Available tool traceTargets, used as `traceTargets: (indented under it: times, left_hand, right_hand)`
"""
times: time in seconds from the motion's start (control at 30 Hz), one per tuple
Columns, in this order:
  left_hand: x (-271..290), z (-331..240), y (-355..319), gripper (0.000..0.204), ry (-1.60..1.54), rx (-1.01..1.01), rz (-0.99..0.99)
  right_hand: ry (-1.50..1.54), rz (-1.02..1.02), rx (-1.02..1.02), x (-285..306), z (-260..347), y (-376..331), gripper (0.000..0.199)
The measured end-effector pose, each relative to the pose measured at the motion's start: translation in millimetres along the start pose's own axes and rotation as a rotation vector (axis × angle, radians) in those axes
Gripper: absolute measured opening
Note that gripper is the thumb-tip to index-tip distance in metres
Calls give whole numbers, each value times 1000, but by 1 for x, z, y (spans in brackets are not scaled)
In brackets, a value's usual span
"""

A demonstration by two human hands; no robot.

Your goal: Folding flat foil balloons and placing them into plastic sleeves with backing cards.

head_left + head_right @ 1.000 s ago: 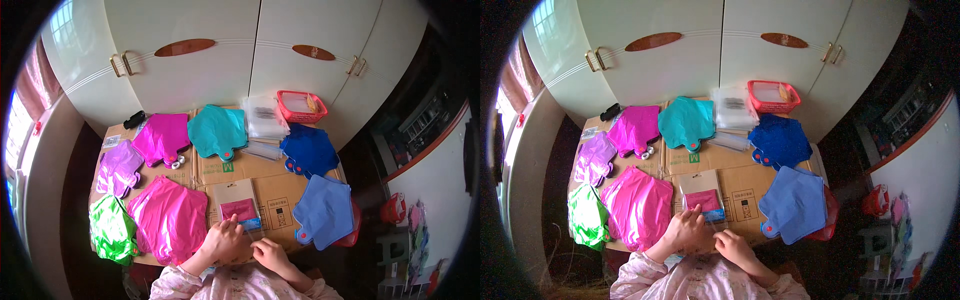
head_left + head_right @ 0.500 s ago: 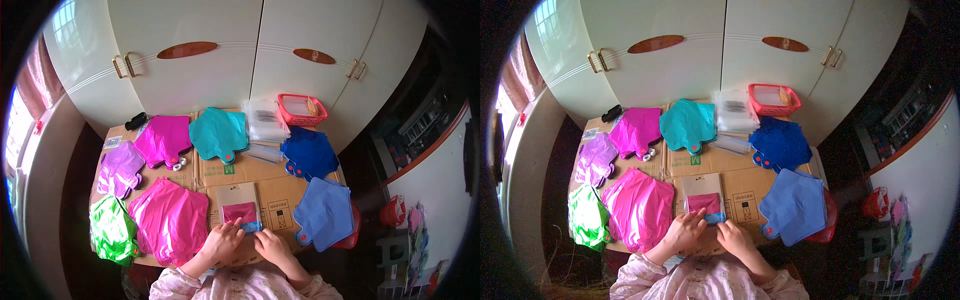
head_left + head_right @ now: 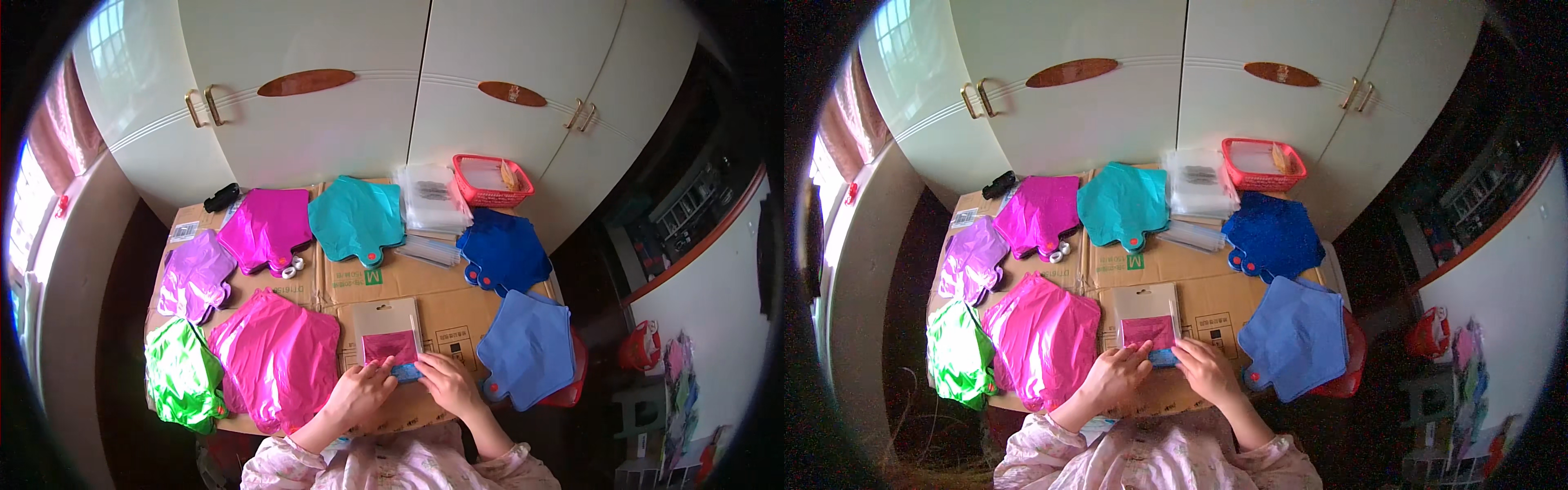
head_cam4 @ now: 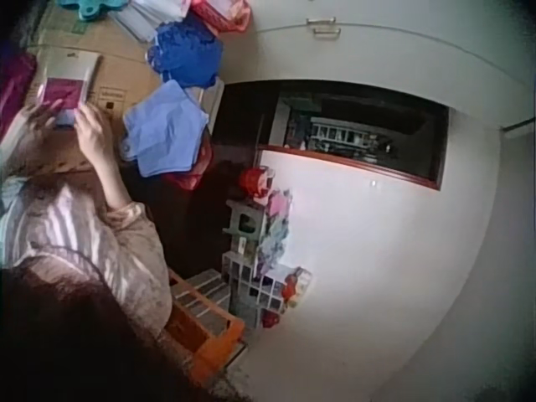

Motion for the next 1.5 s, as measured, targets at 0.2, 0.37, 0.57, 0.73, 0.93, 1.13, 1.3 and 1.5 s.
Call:
traceTargets:
  times: [0.2,0.37,0.57,0.73,0.93,1.13,1.3,1.5]
  left_hand:
    - [-1,-1,0,17,-21,15,15]
    - [-1,-5,0,22,-5,44,32]
    - [-1,-26,5,23,-47,46,-16]
    - [-24,-55,20,23,-143,117,-64]
    - [-28,-65,28,19,-198,208,-23]
    - [-37,-63,31,12,-246,287,-9]
    - [-39,-64,33,12,-278,281,-59]
    - [-36,-51,19,12,-471,291,-187]
  right_hand:
    - [43,-10,-10,-13,-13,-7,26]
    - [7,32,29,-5,-12,-4,24]
    - [38,34,32,-6,-8,-4,25]
    - [143,41,84,-11,-22,-6,28]
    - [164,111,56,-2,-23,-7,39]
    - [154,147,39,-2,-24,-9,44]
    - [147,153,81,1,-23,-8,42]
    - [127,197,77,9,-13,-6,39]
Point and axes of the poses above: each hand's wrist, its own y-axis towards the middle knuckle, its own x-axis out of the back of the hand, z = x × y, the point moved 1 cm from there along y, towards the middle knuckle, and after that the axes turned 1 degree about z, right-handed, at the moved point
